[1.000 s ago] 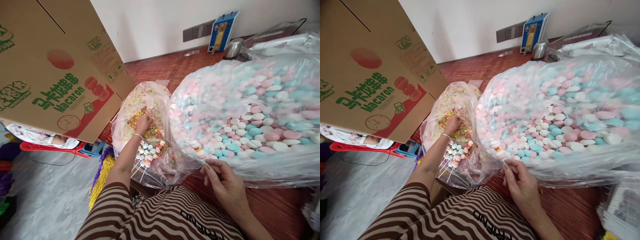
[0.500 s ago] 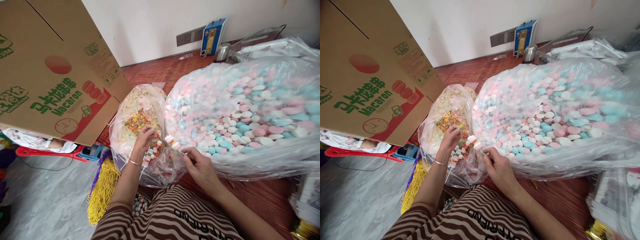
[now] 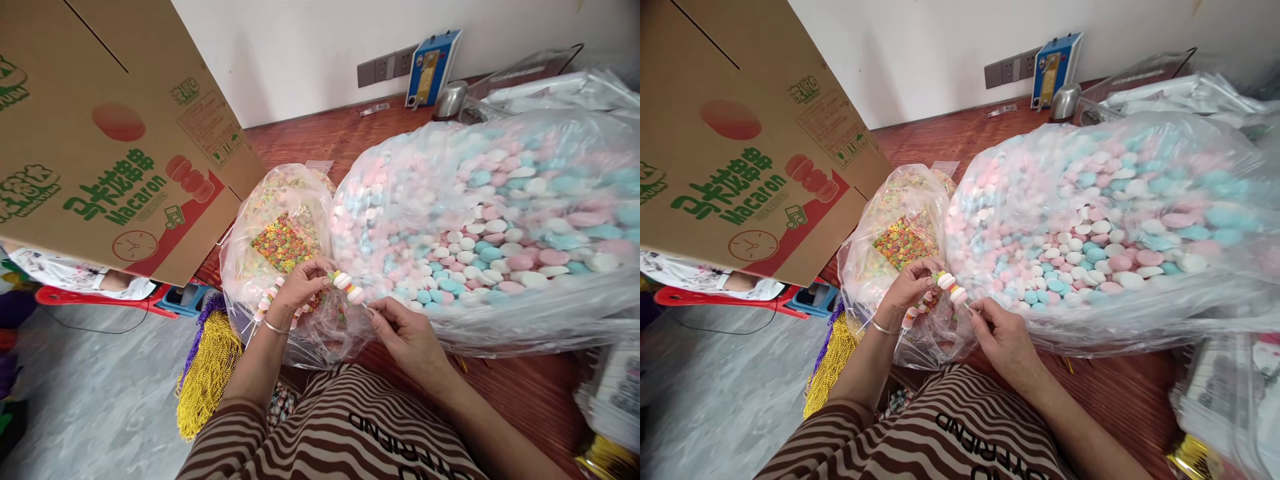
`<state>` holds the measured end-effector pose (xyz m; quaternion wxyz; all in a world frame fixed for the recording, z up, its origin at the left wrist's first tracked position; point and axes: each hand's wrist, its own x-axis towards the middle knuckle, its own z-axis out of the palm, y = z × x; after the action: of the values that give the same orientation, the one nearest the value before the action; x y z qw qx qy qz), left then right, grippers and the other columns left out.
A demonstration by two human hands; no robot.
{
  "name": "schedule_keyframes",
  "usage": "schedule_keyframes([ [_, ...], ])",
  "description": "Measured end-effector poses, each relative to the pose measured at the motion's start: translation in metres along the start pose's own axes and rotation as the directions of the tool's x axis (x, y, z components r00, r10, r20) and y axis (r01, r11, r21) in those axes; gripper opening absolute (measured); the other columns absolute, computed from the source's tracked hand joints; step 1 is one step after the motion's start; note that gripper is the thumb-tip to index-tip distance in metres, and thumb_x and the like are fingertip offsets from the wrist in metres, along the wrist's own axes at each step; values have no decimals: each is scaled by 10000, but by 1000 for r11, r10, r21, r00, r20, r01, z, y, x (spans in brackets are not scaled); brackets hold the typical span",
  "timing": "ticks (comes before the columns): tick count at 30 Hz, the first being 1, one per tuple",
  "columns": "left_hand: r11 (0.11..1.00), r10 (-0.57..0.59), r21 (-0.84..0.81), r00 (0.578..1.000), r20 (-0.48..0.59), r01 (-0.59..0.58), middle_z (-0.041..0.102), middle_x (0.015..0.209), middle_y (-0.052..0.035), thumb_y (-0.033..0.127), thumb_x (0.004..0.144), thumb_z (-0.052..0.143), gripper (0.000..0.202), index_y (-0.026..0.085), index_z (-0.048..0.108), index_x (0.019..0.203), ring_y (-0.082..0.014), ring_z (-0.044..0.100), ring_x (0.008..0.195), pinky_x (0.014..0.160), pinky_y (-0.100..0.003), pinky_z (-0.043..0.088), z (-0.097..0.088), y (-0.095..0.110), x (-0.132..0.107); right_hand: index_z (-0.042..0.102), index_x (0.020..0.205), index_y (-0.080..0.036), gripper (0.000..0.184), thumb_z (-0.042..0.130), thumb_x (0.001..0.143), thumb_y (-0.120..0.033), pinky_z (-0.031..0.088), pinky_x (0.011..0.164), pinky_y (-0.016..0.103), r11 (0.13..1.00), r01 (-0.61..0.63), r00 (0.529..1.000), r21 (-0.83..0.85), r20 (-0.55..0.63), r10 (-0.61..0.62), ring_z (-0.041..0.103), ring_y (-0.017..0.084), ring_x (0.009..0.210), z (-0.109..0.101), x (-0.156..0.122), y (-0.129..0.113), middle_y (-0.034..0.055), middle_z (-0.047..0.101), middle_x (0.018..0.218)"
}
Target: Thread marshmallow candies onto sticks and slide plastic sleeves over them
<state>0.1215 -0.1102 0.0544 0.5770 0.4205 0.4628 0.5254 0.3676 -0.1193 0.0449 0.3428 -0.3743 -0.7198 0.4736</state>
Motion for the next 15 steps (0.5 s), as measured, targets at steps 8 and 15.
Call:
schedule_keyframes([
  [8,978,-61,209,980,189,20,758,860,-70,347,664,915,280,177,757,821,-167,703,725,653,-279,563,6,25,-1,689,876,-209,223,525,967,-331,417,575,254,999,2,1000,47,-5,-1,540,142,598,3,-12,10,-20,627,677],
  [15,993,-19,-119,998,-54,12,781,885,-67,449,545,961,429,170,714,759,-129,665,576,540,-259,556,35,7,1,629,936,-214,308,562,965,-513,274,424,234,832,-102,985,545,-61,160,336,109,453,27,-15,26,-80,390,536],
])
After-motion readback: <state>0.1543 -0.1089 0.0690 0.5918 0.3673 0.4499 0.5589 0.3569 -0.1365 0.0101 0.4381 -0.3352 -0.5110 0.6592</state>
